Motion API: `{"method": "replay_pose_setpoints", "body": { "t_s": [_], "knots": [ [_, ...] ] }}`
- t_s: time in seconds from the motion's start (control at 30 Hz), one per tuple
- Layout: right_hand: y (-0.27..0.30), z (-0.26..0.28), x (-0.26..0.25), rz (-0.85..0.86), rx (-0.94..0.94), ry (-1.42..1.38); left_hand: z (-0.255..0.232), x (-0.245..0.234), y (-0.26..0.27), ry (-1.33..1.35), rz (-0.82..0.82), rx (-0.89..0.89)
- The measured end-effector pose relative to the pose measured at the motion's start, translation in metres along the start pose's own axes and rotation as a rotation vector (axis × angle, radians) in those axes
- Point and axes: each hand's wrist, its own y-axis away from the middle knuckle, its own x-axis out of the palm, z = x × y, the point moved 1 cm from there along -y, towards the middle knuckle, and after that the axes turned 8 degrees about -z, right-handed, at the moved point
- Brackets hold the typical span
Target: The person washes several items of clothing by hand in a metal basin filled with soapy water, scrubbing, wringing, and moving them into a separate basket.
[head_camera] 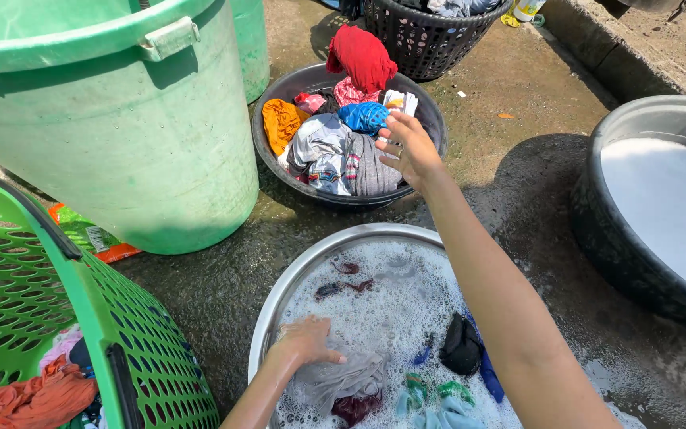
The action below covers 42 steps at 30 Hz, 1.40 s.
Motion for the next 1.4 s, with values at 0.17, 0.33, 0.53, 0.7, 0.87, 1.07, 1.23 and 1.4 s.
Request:
{"method": "replay_pose_setpoints", "body": {
  "t_s": [0.17,0.33,0.53,0.7,0.87,1.07,1.23,1.4],
  "knots": [
    [0.094,-0.144,-0.052,0.409,0.073,0.665,-0.008,0.025,0.03,0.205,-0.423,0.084],
    [0.187,-0.223,-0.072,1.071,-0.183,0.864,-0.052,-0.076,0.067,0.722,-0.867,0.356],
    [0.186,-0.164,-0.137,0.519,0.048,0.52,-0.075,-0.152,0.1,0.611,-0.901,0.167],
    [0.179,-0.152,-0.206,-0.057,-0.037,0.778,-0.028,-0.139,0.087,0.597,-1.047,-0.124],
    [0.134,-0.194,-0.221,-0.215,-0.046,0.716,-0.013,-0.068,0.028,0.474,-1.111,-0.057],
    [0.143,-0.323,-0.144,0.035,-0.183,1.572,-0.083,0.042,-0.076,0.622,-0.64,-0.178],
    [0.127,-0.358,-0.184,-0.018,-0.163,1.414,-0.018,0.083,-0.104,0.723,-0.696,-0.104],
    [0.196,-0.267,-0.103,-0.184,-0.541,0.983,-0.027,0.082,-0.083,1.569,-0.523,-0.2]
  ]
}}
